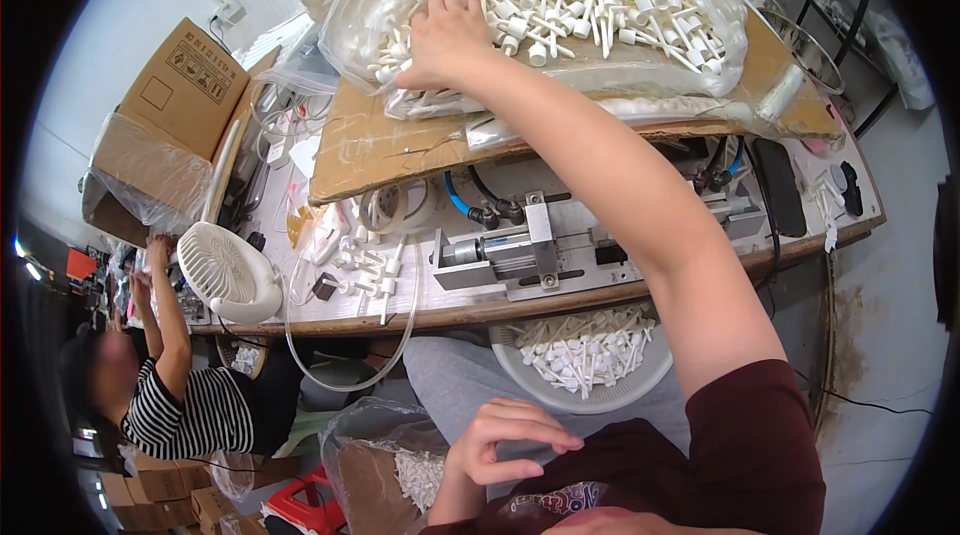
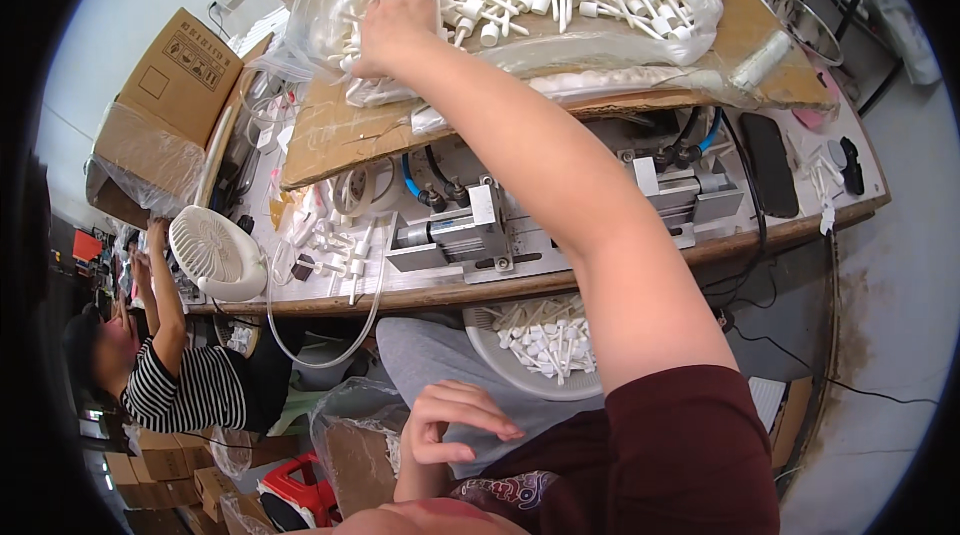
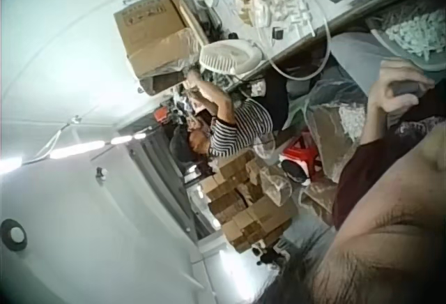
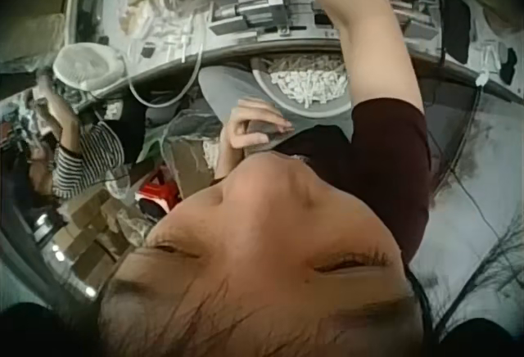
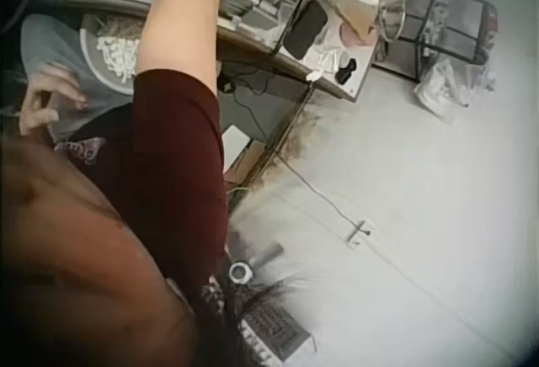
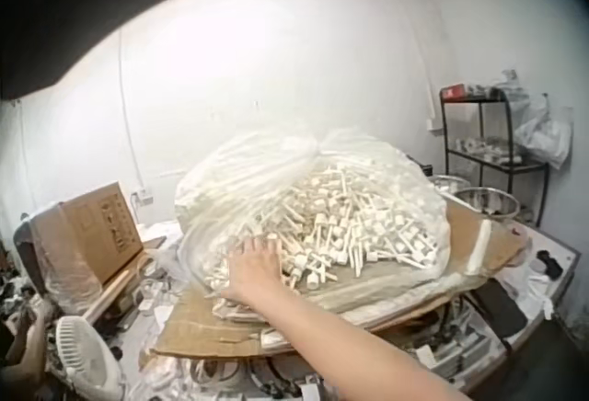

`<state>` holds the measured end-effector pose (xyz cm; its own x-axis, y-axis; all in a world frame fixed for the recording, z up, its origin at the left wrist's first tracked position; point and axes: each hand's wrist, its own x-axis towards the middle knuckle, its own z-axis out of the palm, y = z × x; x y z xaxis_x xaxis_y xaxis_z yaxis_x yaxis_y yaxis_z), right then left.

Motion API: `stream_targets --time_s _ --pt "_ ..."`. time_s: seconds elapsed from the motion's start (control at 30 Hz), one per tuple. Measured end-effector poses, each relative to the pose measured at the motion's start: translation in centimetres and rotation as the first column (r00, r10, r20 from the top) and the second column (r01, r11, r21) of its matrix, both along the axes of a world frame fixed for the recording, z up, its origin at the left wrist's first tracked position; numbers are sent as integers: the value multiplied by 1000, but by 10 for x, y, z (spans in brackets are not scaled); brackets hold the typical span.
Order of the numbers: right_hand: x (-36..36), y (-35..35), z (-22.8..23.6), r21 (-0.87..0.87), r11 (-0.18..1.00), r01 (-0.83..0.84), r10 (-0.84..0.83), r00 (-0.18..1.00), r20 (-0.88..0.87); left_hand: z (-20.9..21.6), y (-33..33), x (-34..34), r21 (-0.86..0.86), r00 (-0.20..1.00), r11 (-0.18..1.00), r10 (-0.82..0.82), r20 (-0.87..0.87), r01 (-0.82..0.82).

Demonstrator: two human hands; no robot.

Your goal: Using a pneumatic assembly machine to join small white plastic components.

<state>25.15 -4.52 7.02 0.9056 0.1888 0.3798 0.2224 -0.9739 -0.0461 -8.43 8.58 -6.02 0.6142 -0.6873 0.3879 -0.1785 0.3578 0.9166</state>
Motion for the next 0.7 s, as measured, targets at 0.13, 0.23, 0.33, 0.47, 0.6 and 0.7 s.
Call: stream_targets --time_s 0.13,0.23,0.33,0.47,0.6,0.7 --pt "1 -1 -4 33 999 -26 30 992 -123 0 -2 5 89 996 995 42 73 -48" --pt "0 -18 -6 56 994 -93 101 983 -152 1 -1 5 173 996 982 69 55 -78" --pt "-3 -35 -8 -8 988 -153 150 977 -149 -4 -2 3 200 995 975 90 30 -94" --pt "-11 -58 1 -78 980 -184 169 971 -167 -13 -4 3 252 994 962 103 34 -108" --pt "-15 -91 3 -57 962 -266 249 946 -205 -15 -7 5 279 993 953 112 47 -121" --pt "-14 -115 0 -67 950 -305 290 942 -170 -16 -10 5 286 992 950 115 45 -123"
